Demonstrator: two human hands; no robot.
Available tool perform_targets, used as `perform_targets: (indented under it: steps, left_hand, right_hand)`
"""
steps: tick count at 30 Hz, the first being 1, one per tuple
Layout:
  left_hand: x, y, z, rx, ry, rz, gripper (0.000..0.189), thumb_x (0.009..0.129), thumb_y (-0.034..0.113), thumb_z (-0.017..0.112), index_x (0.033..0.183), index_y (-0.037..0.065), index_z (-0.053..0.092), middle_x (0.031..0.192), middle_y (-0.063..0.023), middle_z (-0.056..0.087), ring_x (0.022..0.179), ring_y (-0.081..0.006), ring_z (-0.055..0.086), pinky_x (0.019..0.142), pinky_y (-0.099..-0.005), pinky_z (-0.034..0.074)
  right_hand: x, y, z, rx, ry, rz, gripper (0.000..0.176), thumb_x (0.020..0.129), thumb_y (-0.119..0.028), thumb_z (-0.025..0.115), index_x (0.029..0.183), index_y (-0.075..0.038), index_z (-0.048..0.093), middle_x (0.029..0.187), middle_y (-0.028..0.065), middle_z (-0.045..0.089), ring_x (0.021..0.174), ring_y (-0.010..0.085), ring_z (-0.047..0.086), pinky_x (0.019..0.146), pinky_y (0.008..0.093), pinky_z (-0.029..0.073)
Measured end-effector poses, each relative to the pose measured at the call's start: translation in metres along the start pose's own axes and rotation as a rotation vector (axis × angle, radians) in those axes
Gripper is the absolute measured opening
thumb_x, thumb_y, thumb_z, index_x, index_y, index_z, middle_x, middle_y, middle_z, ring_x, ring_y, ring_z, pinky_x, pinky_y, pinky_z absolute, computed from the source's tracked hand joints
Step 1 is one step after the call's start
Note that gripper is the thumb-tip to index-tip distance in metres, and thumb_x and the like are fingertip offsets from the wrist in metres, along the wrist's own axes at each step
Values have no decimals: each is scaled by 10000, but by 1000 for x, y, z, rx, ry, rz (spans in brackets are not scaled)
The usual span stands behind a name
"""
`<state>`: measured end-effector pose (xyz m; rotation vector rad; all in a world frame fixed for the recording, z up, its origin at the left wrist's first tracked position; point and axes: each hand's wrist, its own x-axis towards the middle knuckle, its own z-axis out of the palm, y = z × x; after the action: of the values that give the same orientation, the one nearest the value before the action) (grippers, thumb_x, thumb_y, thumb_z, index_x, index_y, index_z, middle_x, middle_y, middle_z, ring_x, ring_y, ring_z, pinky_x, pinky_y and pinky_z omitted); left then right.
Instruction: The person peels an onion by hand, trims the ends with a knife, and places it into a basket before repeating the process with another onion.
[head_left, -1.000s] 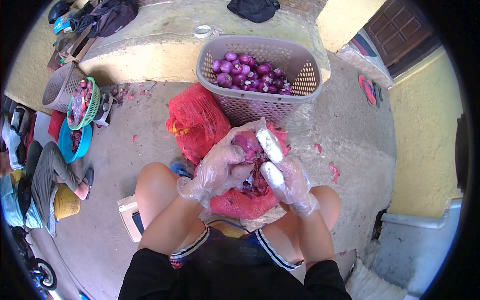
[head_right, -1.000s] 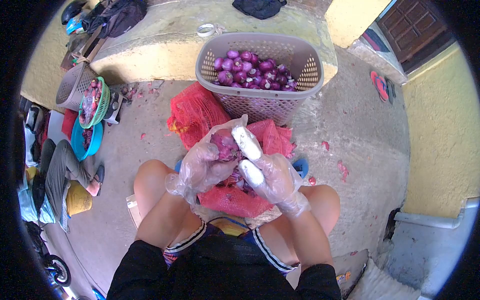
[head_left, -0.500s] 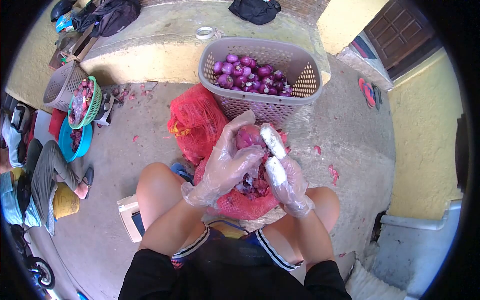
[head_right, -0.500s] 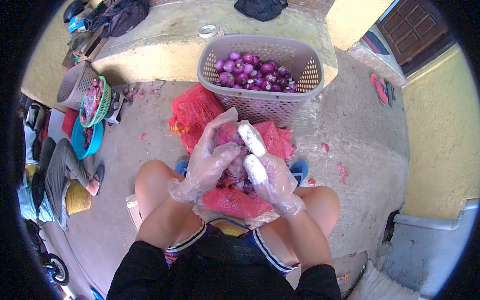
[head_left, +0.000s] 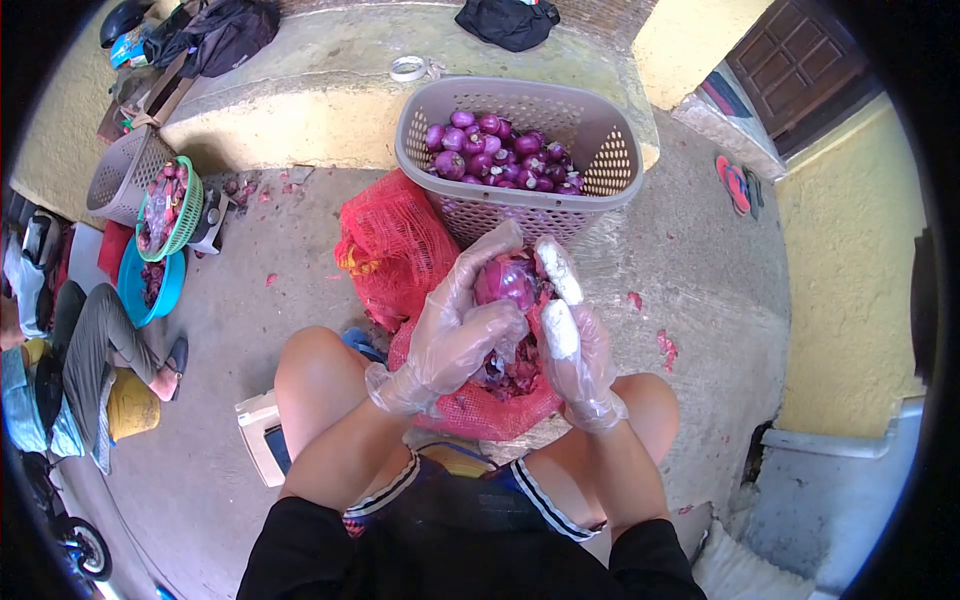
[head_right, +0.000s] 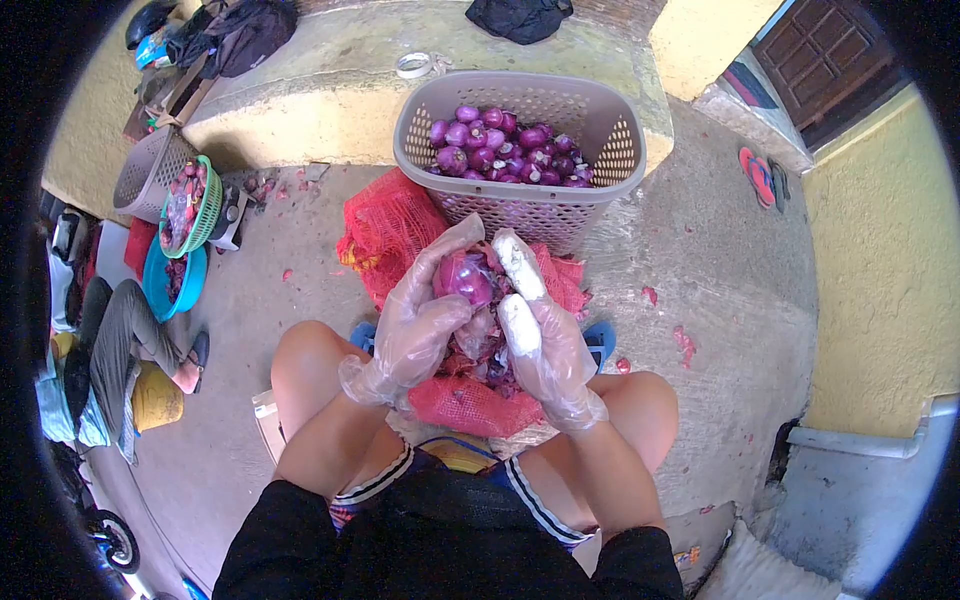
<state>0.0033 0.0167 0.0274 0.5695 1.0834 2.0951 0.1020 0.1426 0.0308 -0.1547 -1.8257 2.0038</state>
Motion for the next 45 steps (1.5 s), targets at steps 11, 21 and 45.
perform_targets:
  steps: [11, 21, 45]
  left_hand:
    - [1, -14, -2, 19, -64, 153, 711, 806, 63, 673, 1441, 16, 357, 1551, -129, 274, 1431, -243, 272, 1169, -403, 234]
    - [4, -17, -6, -108, -133, 176, 672, 808, -35, 667, 1412, 45, 383, 1529, -113, 286, 1369, -248, 365, 1062, -405, 419]
    - [2, -15, -5, -191, -1, 130, 765, 764, -69, 724, 1401, 90, 331, 1445, -132, 334, 1215, -250, 498, 903, -410, 539]
  right_hand:
    - [-1, 4, -7, 1, 27, -9, 540, 1019, -193, 458, 1482, 29, 291, 1529, 108, 325, 1378, 213, 353, 1154, 369, 272]
    - [1, 2, -19, 60, -80, 55, 697, 965, -215, 527, 1514, 36, 179, 1502, 137, 342, 1347, 219, 399, 1127, 335, 297]
    - [-5, -16, -20, -554, -230, -78, 727, 937, -46, 536, 1547, -55, 140, 854, 85, 643, 667, 173, 594, 622, 303, 477]
